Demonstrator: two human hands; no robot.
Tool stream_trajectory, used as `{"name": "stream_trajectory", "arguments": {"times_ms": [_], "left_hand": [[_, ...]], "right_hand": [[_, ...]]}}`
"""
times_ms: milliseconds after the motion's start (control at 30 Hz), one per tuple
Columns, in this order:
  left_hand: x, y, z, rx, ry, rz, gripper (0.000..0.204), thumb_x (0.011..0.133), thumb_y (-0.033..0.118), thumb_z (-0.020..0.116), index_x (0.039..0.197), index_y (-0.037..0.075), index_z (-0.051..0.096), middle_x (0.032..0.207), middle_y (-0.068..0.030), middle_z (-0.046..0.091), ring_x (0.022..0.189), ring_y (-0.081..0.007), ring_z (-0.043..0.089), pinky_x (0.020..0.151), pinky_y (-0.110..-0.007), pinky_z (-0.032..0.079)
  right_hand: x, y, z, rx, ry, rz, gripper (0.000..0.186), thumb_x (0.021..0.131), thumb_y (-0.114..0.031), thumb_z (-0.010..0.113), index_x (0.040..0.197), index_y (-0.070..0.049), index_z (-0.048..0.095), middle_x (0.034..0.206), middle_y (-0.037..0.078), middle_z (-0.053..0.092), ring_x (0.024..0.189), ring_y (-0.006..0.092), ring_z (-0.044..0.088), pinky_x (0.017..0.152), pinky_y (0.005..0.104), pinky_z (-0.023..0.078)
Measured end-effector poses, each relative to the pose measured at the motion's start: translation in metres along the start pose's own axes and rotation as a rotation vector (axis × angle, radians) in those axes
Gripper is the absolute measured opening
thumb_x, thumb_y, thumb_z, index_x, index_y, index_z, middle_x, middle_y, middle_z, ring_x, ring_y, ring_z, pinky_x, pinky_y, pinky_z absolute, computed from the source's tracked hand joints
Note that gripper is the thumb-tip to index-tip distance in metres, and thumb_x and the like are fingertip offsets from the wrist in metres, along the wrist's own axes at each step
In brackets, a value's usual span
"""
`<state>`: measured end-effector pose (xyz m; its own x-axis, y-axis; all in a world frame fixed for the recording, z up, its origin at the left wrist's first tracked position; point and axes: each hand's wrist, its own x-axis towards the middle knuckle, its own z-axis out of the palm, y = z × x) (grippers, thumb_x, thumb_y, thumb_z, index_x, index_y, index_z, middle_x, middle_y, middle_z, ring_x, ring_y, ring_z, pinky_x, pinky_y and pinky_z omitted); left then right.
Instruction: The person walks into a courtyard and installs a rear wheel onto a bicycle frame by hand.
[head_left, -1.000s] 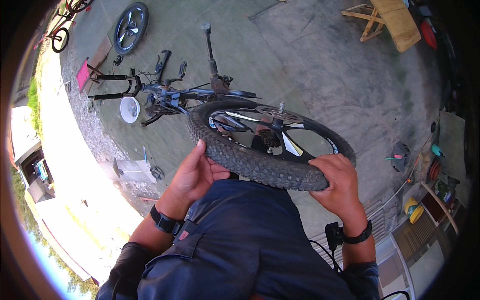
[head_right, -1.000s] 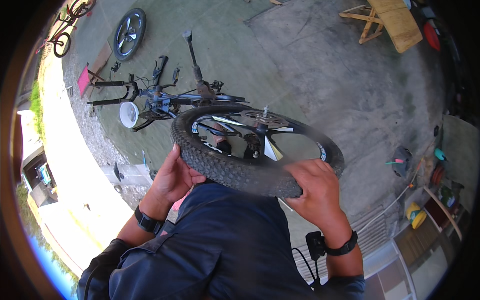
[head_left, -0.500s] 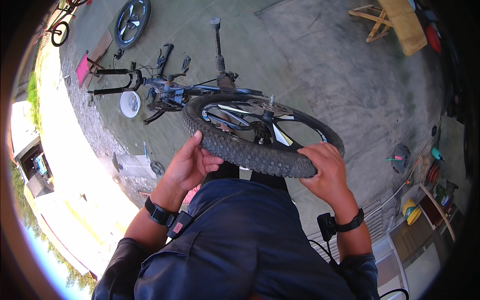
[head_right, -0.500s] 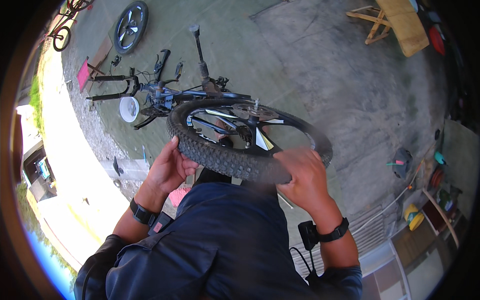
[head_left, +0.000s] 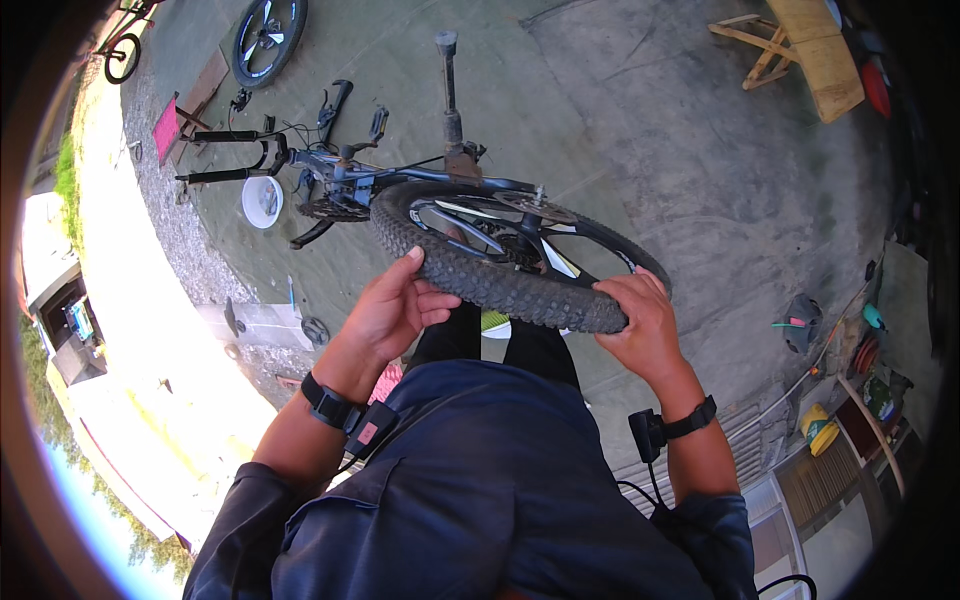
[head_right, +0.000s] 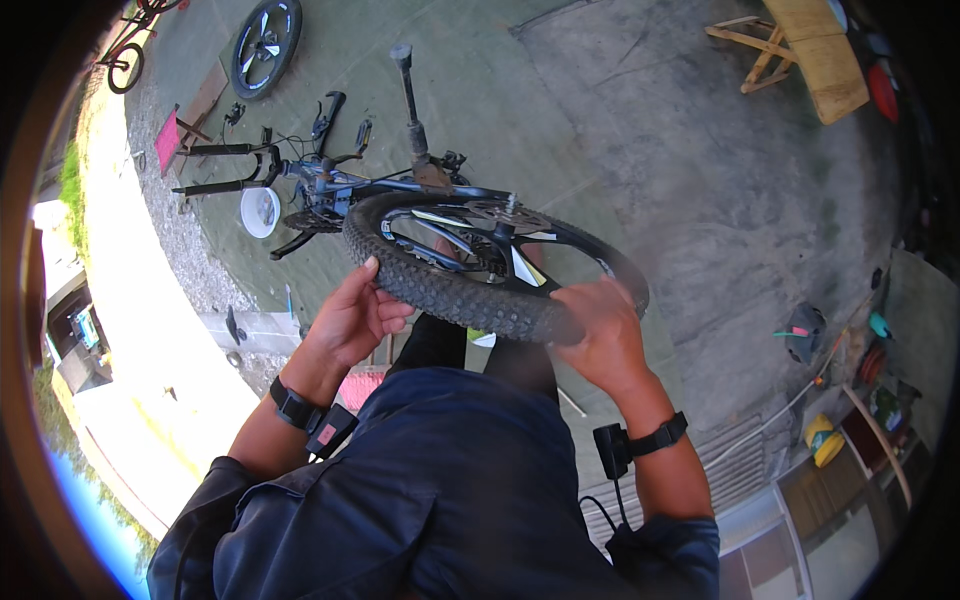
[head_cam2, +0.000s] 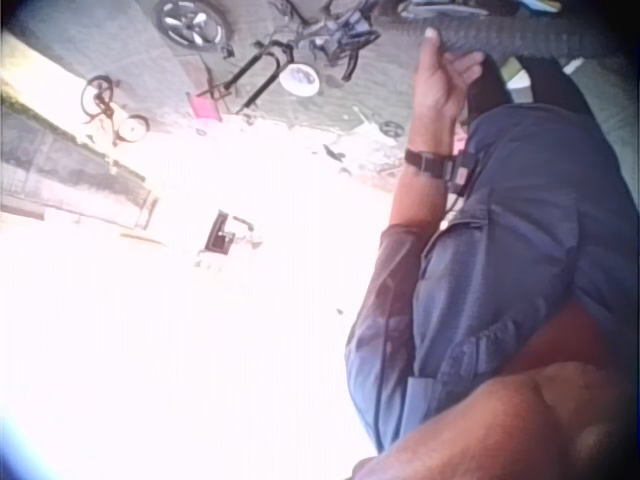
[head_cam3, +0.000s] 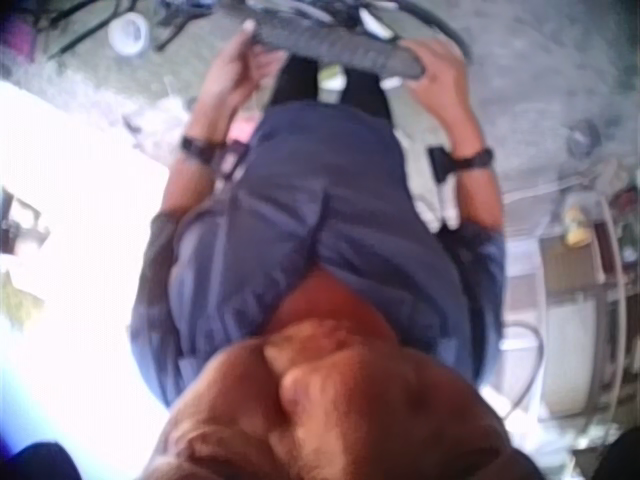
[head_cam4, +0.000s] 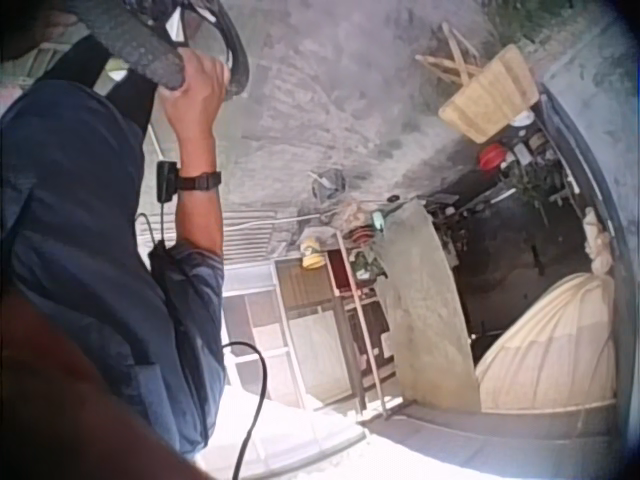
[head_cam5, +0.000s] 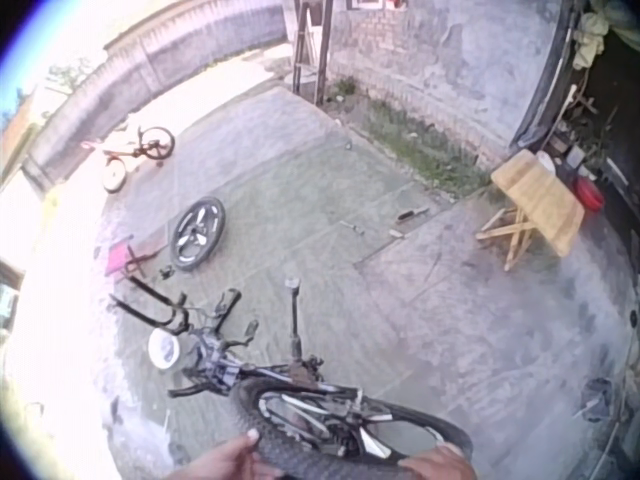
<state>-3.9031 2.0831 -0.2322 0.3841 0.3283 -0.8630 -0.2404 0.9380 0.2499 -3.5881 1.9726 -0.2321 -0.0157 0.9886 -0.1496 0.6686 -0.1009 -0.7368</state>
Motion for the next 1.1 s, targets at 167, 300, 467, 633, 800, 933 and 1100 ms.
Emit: {"name": "stream_trajectory", "arguments": {"times_ms": [167, 300, 467, 633, 800, 933, 1100], "left_hand": [[0.011, -0.002, 0.001, 0.002, -0.016, 0.001, 0.041, 0.101, 0.038, 0.046, 0.124, 0.005, 0.054, 0.101, -0.0125, 0.07, 0.084, -0.0222, 0.071, 0.07, -0.031, 0.058], [0.02, -0.004, -0.002, 0.025, 0.022, -0.019, 0.041, 0.101, 0.038, 0.048, 0.122, 0.004, 0.056, 0.099, -0.0118, 0.069, 0.085, -0.0226, 0.07, 0.07, -0.031, 0.058], [0.029, -0.005, 0.0, 0.032, 0.013, -0.012, 0.039, 0.1, 0.038, 0.049, 0.117, 0.004, 0.058, 0.098, -0.0124, 0.069, 0.086, -0.0233, 0.07, 0.07, -0.031, 0.058], [0.036, -0.003, 0.003, 0.083, 0.03, -0.016, 0.041, 0.1, 0.043, 0.047, 0.112, 0.006, 0.058, 0.096, -0.0112, 0.07, 0.085, -0.0226, 0.071, 0.067, -0.029, 0.057], [0.036, 0.0, 0.009, 0.069, 0.043, -0.012, 0.04, 0.099, 0.04, 0.051, 0.11, 0.003, 0.061, 0.095, -0.012, 0.07, 0.085, -0.0232, 0.07, 0.069, -0.031, 0.057], [0.038, 0.0, 0.008, 0.091, 0.058, -0.01, 0.042, 0.098, 0.043, 0.053, 0.109, 0.003, 0.061, 0.094, -0.0118, 0.069, 0.085, -0.0227, 0.07, 0.069, -0.03, 0.057], [0.038, -0.001, 0.011, 0.131, 0.104, 0.001, 0.046, 0.099, 0.048, 0.048, 0.109, 0.005, 0.06, 0.093, -0.012, 0.07, 0.082, -0.0224, 0.071, 0.067, -0.03, 0.057]], "right_hand": [[0.0, 0.012, 0.009, 0.012, 0.004, 0.008, 0.04, 0.06, -0.005, 0.074, 0.099, -0.007, 0.066, 0.095, 0.008, 0.066, 0.095, 0.0297, 0.063, 0.102, 0.0485, 0.04], [0.0, 0.021, 0.016, 0.018, 0.007, 0.018, 0.039, 0.061, -0.006, 0.074, 0.099, -0.007, 0.066, 0.096, 0.008, 0.066, 0.095, 0.0298, 0.063, 0.103, 0.0486, 0.039], [0.0, 0.029, 0.02, 0.018, 0.003, 0.029, 0.039, 0.06, -0.006, 0.075, 0.098, -0.008, 0.066, 0.096, 0.008, 0.066, 0.095, 0.0301, 0.063, 0.104, 0.0487, 0.039], [0.004, 0.037, 0.02, 0.006, 0.001, 0.023, 0.041, 0.059, -0.005, 0.075, 0.099, -0.007, 0.065, 0.095, 0.009, 0.066, 0.095, 0.0308, 0.062, 0.102, 0.0474, 0.04], [0.007, 0.043, 0.02, 0.02, 0.006, 0.004, 0.041, 0.059, -0.004, 0.074, 0.099, -0.006, 0.064, 0.094, 0.01, 0.065, 0.093, 0.0316, 0.062, 0.097, 0.0444, 0.043], [0.008, 0.04, 0.019, 0.018, 0.007, 0.001, 0.04, 0.06, -0.004, 0.074, 0.099, -0.006, 0.064, 0.094, 0.011, 0.065, 0.093, 0.0319, 0.061, 0.094, 0.0432, 0.045], [0.011, 0.039, 0.02, 0.014, -0.022, 0.023, 0.04, 0.061, -0.007, 0.075, 0.099, -0.007, 0.064, 0.095, 0.01, 0.065, 0.095, 0.0327, 0.06, 0.089, 0.0423, 0.047]]}}
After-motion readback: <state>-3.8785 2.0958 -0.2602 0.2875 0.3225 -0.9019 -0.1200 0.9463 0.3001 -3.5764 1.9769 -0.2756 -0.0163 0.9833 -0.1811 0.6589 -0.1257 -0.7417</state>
